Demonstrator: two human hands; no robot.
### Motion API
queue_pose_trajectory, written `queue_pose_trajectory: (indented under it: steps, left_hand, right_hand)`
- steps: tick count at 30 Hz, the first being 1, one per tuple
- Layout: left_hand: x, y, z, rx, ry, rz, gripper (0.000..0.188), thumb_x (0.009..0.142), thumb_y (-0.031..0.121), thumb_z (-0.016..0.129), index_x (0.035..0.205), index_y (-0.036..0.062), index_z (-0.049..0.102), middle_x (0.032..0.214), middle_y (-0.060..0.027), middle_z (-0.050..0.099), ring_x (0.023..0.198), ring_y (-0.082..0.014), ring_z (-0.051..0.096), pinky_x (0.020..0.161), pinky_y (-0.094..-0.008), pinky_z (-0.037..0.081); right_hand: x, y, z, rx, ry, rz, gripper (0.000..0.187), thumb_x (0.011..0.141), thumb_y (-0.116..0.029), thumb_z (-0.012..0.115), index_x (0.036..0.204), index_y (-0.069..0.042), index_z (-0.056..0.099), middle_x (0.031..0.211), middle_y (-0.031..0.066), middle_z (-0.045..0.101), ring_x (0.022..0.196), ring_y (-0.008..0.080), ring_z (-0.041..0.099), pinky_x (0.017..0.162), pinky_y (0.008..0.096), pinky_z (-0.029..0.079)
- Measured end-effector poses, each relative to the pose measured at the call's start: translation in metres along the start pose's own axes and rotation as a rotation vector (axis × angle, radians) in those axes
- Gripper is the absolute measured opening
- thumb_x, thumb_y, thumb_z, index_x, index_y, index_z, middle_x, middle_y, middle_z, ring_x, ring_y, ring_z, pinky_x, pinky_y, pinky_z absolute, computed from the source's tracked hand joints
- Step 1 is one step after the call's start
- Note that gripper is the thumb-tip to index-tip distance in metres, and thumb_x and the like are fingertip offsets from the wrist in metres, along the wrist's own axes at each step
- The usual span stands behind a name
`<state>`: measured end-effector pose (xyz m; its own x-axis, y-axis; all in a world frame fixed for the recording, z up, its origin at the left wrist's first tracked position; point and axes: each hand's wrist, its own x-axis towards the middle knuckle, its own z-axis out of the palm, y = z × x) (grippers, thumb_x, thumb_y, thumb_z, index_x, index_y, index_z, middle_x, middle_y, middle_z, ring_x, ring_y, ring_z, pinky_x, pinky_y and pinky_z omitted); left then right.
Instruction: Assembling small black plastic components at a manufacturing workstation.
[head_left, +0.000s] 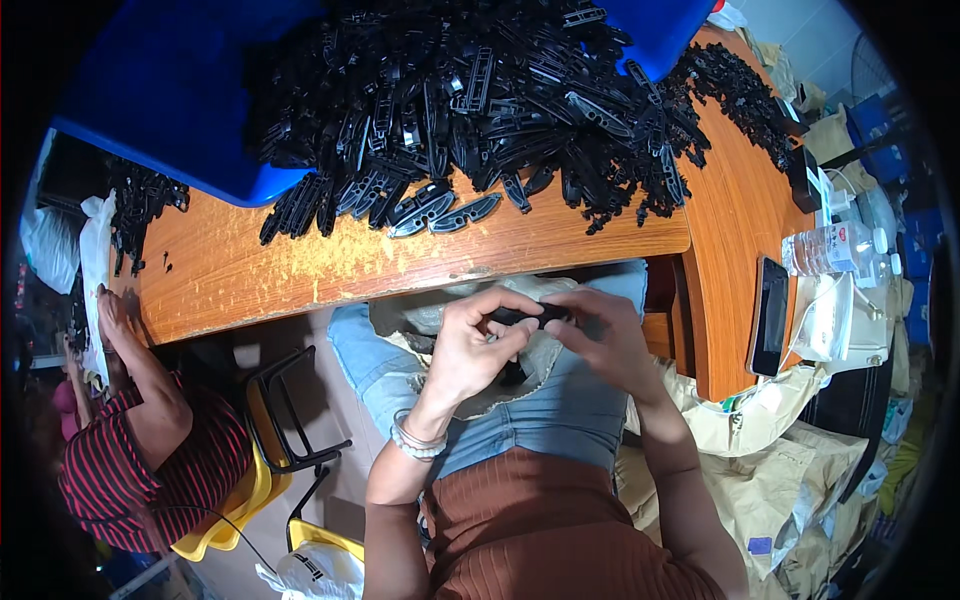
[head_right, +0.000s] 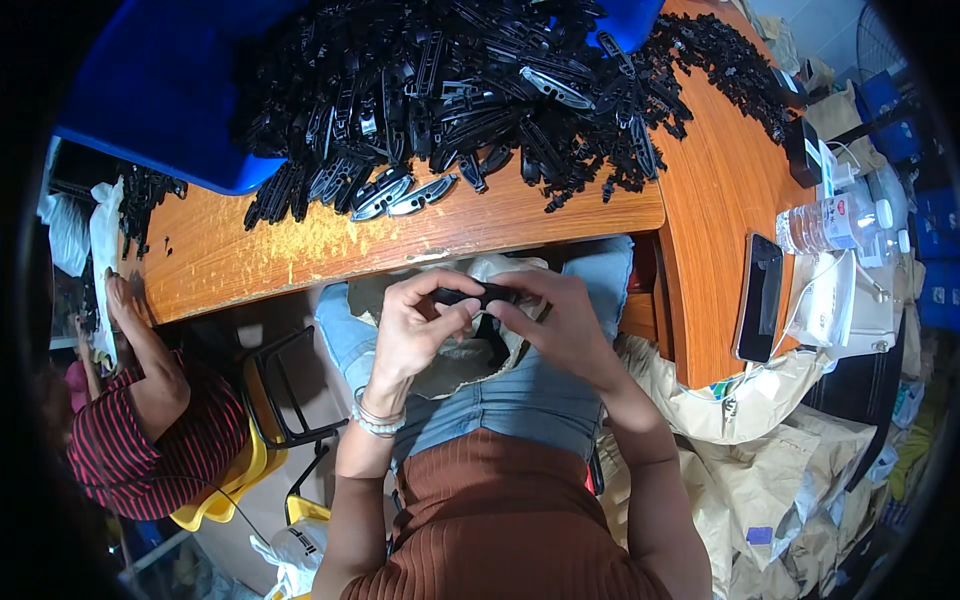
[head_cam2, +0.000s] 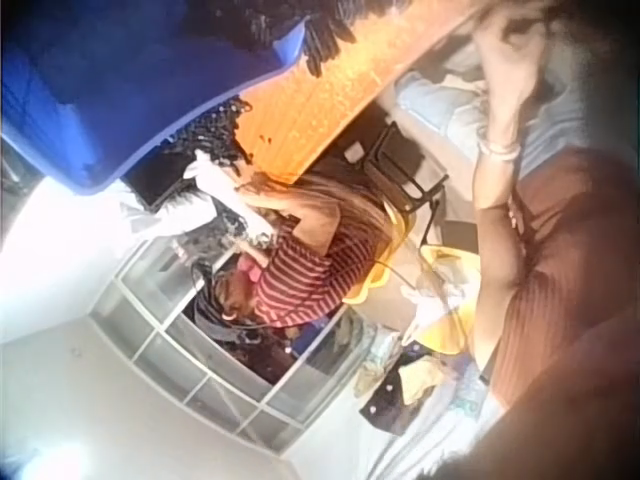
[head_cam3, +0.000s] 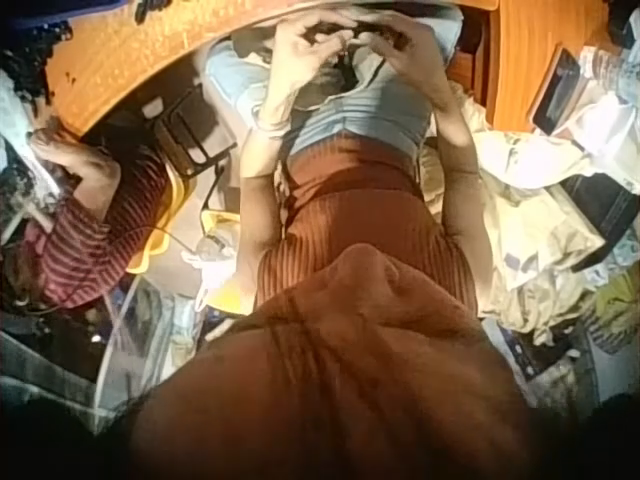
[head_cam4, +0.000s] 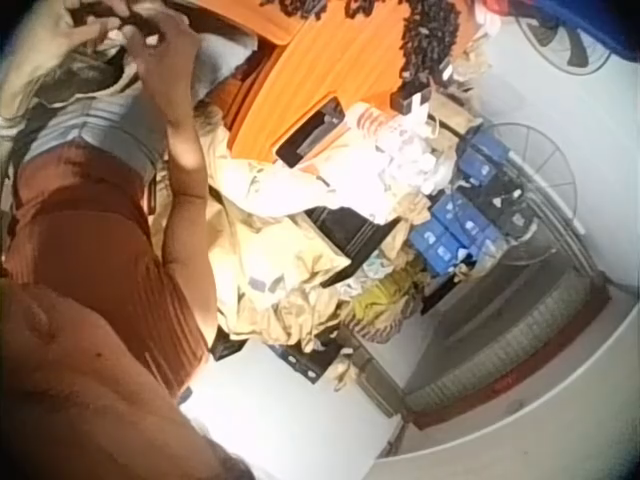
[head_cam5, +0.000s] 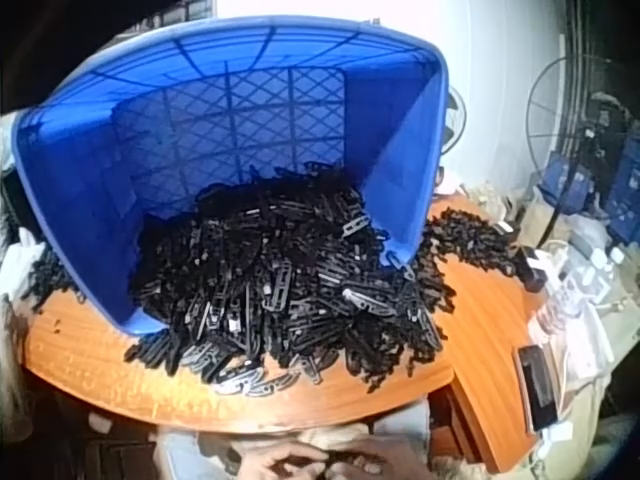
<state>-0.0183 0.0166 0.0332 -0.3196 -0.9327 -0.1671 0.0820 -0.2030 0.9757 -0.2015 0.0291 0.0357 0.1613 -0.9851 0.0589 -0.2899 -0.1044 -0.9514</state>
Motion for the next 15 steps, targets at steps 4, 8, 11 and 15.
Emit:
queue_pose_trajectory:
  steps: [4,8,11,15]
  left_hand:
    - [-0.003,0.003,-0.010,0.070,-0.074,0.027,0.016,0.082,-0.003,0.061,0.097,-0.0051,0.065,0.074,-0.0063,0.065,0.060,-0.0087,0.060,0.057,-0.0192,0.048]
    - [0.006,0.004,-0.038,0.513,-0.244,0.206,0.019,0.083,0.009,0.064,0.100,0.0003,0.068,0.086,-0.0103,0.068,0.077,-0.0190,0.064,0.072,-0.0288,0.050]
    - [0.023,0.004,-0.037,0.817,0.099,0.591,0.016,0.078,0.006,0.066,0.093,0.0004,0.068,0.087,-0.0095,0.066,0.086,-0.0262,0.061,0.077,-0.0354,0.049]
    - [0.057,0.006,-0.034,1.303,0.445,0.619,0.032,0.071,0.001,0.065,0.102,-0.0041,0.059,0.095,-0.0149,0.053,0.087,-0.0302,0.053,0.068,-0.0370,0.047]
  right_hand:
    - [-0.005,0.000,0.000,-0.010,-0.093,-0.014,0.023,0.079,-0.003,0.066,0.102,-0.001,0.065,0.085,0.0085,0.063,0.072,0.0172,0.059,0.067,0.0278,0.046]
    - [0.001,0.031,-0.011,-0.054,-0.294,-0.113,0.018,0.081,-0.002,0.063,0.098,-0.001,0.065,0.087,0.0111,0.063,0.076,0.0212,0.061,0.067,0.0296,0.047]
    - [0.023,0.045,-0.023,-0.451,0.213,-0.453,0.014,0.078,0.001,0.062,0.092,-0.001,0.065,0.085,0.0127,0.059,0.076,0.0257,0.058,0.066,0.0338,0.046]
    - [0.052,0.048,-0.036,-0.743,0.306,-0.471,0.016,0.074,0.004,0.065,0.089,-0.001,0.066,0.082,0.0117,0.054,0.078,0.0254,0.055,0.066,0.0345,0.045]
